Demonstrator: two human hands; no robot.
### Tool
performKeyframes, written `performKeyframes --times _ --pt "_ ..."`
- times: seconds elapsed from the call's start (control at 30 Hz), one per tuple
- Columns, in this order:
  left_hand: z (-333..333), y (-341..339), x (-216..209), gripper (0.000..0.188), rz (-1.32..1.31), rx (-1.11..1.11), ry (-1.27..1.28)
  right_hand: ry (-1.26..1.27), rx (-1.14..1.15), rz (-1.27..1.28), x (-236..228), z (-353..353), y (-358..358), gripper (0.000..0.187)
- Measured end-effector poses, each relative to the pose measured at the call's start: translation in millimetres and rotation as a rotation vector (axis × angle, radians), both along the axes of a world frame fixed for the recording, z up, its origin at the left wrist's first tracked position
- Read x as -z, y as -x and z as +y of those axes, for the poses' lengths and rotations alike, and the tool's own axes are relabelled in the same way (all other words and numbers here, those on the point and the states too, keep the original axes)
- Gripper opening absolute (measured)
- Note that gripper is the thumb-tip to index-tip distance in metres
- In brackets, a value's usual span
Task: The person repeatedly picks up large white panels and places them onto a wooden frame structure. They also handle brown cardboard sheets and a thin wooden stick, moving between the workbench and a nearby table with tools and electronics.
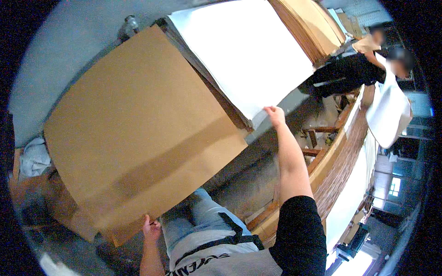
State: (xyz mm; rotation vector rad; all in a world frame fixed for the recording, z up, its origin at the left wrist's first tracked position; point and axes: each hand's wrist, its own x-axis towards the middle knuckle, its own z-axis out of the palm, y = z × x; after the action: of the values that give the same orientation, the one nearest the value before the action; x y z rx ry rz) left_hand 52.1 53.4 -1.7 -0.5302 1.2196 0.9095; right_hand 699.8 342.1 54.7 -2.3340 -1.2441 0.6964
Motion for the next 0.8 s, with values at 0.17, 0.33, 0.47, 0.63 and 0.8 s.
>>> performKeyframes --times 0.17,0.33,0.47,0.63,0.8 --pt "-7 -9 3 0.021 0.066 -0.078 -0.030 -0.215 -0.036 -0.136 -92 48 59 0.031" --pt "-14 -14 16 0.023 0.066 -0.108 -0.003 -0.207 -0.328 0.255 -176 53 225 0.024" --pt "-9 -23 14 0.025 0.111 -0.151 -0.042 -0.185 -0.797 -0.024 -172 31 407 0.028" --pt "4 -28 -25 0.025 0.193 -0.149 -0.002 -0.132 -1.123 0.019 -105 -42 581 0.023" --pt "0 -38 -2 0.022 0.151 -0.210 -0.076 -0.109 -1.421 0.231 -28 -131 657 0.018"
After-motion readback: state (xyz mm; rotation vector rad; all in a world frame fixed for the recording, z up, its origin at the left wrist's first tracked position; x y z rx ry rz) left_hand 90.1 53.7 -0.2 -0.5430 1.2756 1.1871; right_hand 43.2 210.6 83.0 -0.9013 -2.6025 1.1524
